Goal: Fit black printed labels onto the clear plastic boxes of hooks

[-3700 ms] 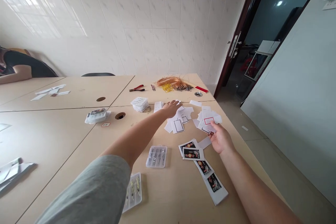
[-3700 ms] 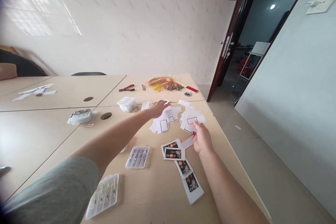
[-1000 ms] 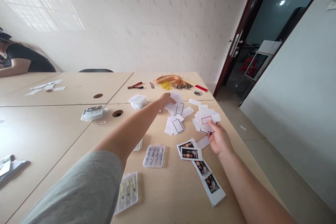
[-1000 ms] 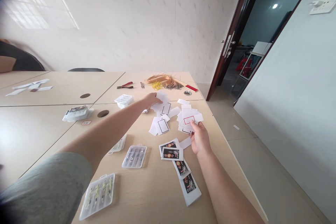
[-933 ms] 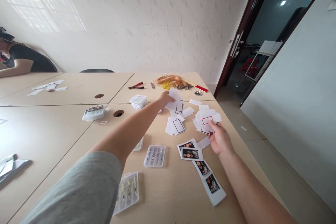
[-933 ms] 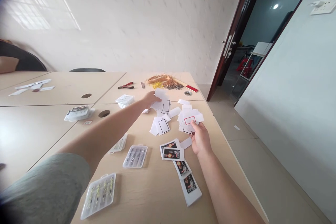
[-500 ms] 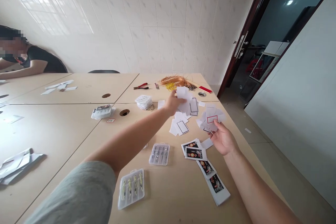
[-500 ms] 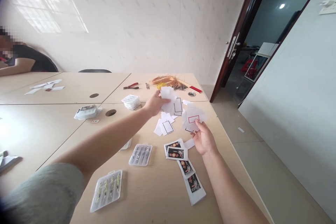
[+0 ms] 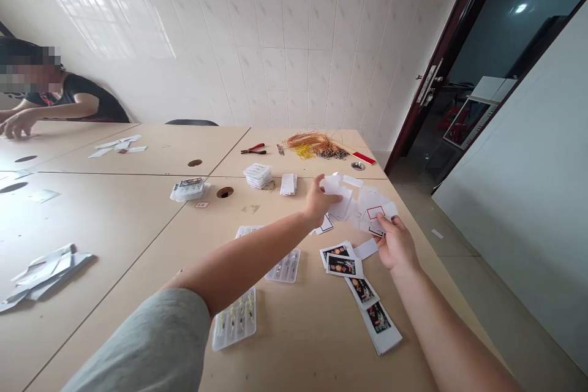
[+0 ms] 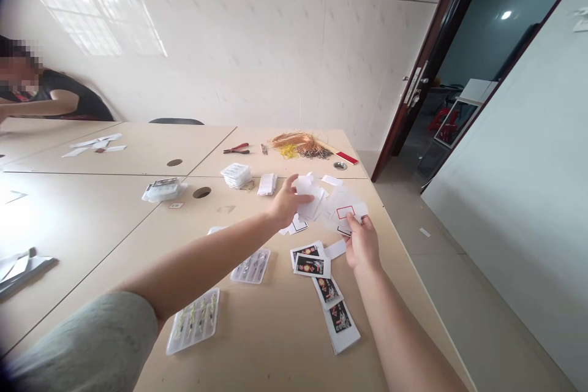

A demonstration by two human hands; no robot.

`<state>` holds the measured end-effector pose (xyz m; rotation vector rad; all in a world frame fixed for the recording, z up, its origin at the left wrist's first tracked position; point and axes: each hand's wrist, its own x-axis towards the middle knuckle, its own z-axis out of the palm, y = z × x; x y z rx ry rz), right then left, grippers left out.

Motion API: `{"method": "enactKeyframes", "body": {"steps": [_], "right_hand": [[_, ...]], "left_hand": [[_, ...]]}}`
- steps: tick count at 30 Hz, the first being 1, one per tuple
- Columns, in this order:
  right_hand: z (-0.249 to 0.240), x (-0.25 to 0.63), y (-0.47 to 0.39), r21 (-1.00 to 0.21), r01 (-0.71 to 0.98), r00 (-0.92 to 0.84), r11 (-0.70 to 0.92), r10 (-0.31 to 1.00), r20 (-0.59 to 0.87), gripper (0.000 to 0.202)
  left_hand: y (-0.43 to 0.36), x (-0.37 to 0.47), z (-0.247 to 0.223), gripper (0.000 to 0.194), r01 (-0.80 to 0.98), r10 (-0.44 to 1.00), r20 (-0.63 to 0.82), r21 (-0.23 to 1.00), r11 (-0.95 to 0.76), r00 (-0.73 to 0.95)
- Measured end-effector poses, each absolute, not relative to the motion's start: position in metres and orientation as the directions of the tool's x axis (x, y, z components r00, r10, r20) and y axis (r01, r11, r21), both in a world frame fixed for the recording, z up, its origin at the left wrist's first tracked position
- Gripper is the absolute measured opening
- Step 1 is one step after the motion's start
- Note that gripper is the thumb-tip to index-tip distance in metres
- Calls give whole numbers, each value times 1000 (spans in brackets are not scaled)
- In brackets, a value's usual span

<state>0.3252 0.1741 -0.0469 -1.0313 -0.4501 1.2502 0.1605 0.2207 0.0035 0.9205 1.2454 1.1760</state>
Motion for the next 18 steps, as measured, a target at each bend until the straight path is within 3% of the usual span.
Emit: {"method": "enactKeyframes", "body": {"steps": [3,9,14,18], "right_hand": [[-47,331,177,-829,-560,344,14,914,-216,26],[-37,331,176,-817,-575,265,28,952,-155,25],[-40,318,169,-822,-556,97,-122,973,-210,21],[-46,314,166,-819,-535,20,-208,966,-259,21]], "left_hand": [[226,155,-3,60,-124,972,-197,975,182,-124],[220,156,-9,93,-59,982,-155,987,149,-113],[198,177,-6,87,-53,992,-123,991,124,22],[183,192,-7,76,-58,995,-98,993,100,35]]}}
